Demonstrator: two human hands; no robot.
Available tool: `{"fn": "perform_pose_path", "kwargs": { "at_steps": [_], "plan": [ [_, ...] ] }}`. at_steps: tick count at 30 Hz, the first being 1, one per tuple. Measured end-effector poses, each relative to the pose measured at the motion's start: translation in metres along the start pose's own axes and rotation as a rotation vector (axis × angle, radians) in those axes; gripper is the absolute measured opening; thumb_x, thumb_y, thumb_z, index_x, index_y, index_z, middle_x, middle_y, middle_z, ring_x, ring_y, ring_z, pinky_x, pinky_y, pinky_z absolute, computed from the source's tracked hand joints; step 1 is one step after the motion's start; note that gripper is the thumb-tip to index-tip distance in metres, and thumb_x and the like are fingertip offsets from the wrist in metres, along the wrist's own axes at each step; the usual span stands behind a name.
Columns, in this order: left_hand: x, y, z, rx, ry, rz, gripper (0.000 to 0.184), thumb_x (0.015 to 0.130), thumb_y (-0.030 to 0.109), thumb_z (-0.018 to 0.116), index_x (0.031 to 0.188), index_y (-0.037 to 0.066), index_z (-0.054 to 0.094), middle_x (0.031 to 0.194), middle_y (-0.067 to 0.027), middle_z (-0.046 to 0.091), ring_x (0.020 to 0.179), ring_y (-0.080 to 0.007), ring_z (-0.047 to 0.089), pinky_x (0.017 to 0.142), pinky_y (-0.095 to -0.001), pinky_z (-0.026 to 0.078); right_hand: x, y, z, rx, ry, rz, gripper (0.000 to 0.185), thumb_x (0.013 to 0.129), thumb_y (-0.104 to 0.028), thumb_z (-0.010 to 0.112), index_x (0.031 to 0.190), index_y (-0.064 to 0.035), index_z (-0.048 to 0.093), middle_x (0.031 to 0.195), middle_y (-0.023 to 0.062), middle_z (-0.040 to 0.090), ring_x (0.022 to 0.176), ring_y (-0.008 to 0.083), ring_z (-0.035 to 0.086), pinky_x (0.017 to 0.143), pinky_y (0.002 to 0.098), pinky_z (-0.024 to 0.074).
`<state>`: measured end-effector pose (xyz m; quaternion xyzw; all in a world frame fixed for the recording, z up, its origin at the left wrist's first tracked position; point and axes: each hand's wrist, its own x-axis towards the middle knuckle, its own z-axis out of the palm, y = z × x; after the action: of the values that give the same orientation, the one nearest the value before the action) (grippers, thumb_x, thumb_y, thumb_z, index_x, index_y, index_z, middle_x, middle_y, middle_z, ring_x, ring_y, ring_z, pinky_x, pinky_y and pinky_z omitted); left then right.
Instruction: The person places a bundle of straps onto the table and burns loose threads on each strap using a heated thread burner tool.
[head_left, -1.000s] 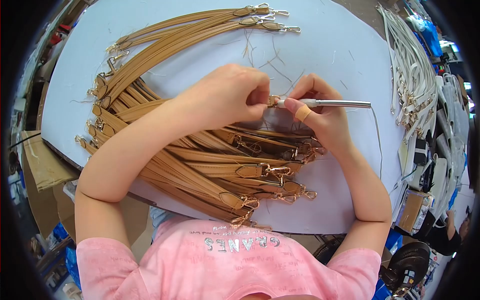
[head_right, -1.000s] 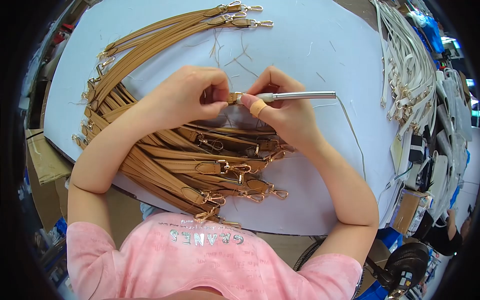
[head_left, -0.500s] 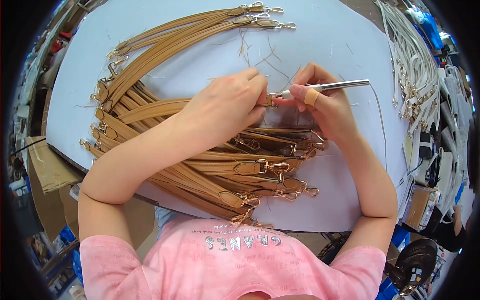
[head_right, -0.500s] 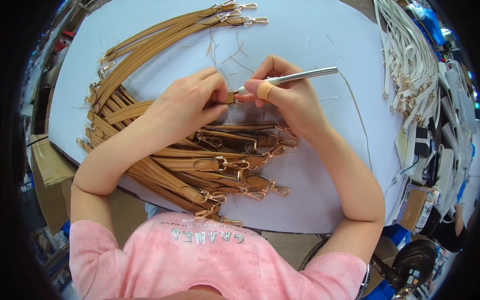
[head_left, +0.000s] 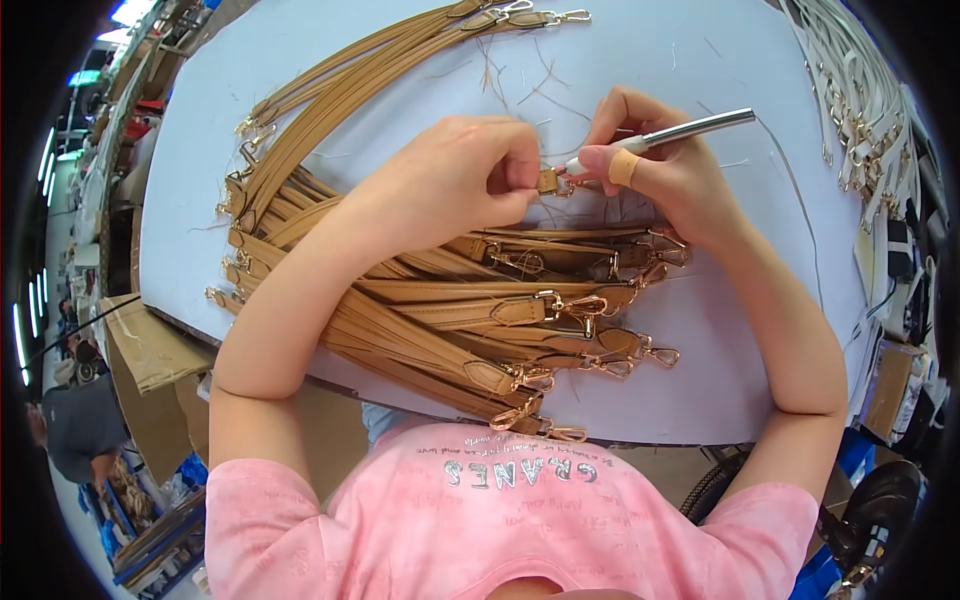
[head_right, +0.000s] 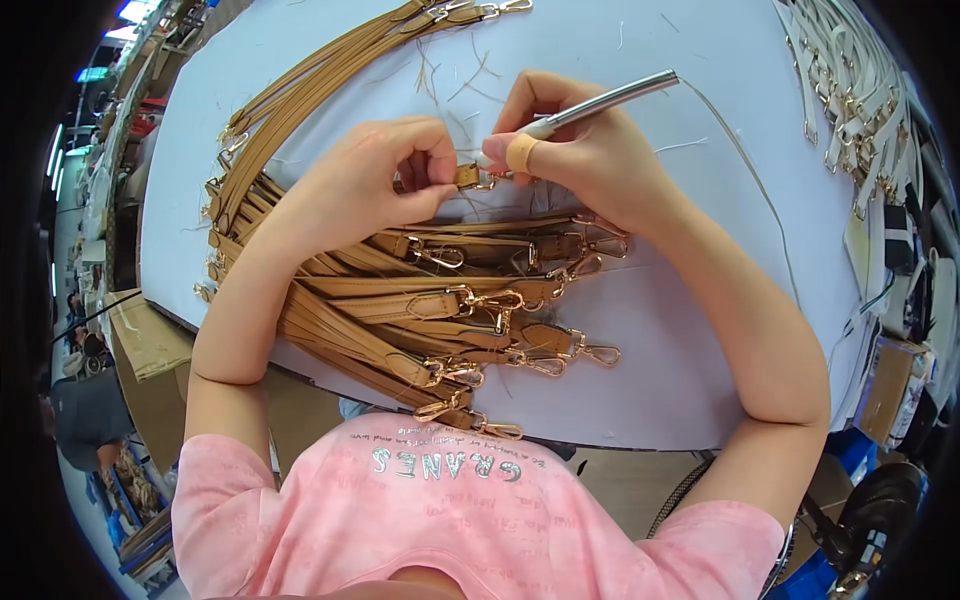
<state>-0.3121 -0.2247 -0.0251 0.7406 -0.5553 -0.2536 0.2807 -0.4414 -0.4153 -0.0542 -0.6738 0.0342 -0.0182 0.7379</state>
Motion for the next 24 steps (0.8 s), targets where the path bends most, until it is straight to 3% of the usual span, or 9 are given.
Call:
{"fn": "perform_pose_path", "kwargs": {
  "at_steps": [2, 6, 24],
  "plan": [
    [0.0022, -0.0016, -0.0013, -0.015, -0.032, -0.011, 0.012, 0.083, 0.004, 0.066, 0.084, 0.0, 0.055, 0.073, -0.0027, 0.058, 0.065, -0.0109, 0.055, 0.062, -0.0265, 0.048, -0.0011, 0.0012, 0.0012, -0.042, 0.001, -0.005, 0.015, 0.084, -0.007, 0.07, 0.082, -0.0031, 0.056, 0.075, 0.0014, 0.055, 0.066, 0.0069, 0.051, 0.061, 0.0223, 0.0427],
    [0.0036, -0.0024, -0.0011, -0.074, -0.016, -0.11, 0.013, 0.08, 0.011, 0.066, 0.083, -0.001, 0.061, 0.072, -0.0099, 0.064, 0.066, -0.0205, 0.062, 0.064, -0.033, 0.05, -0.0008, 0.0028, 0.0041, -0.144, -0.009, -0.03, 0.015, 0.082, -0.009, 0.072, 0.082, -0.0032, 0.058, 0.072, 0.0002, 0.056, 0.066, 0.0066, 0.052, 0.059, 0.0221, 0.0398],
    [0.0047, -0.0021, 0.0007, -0.115, -0.001, -0.137, 0.013, 0.08, 0.012, 0.066, 0.081, -0.001, 0.061, 0.066, -0.0073, 0.062, 0.061, -0.0155, 0.058, 0.061, -0.0304, 0.048, -0.0024, 0.0031, 0.0041, -0.18, -0.026, -0.039, 0.015, 0.082, -0.01, 0.075, 0.083, -0.0032, 0.062, 0.073, -0.0013, 0.058, 0.067, 0.0052, 0.052, 0.06, 0.0212, 0.0408]
  ]
}}
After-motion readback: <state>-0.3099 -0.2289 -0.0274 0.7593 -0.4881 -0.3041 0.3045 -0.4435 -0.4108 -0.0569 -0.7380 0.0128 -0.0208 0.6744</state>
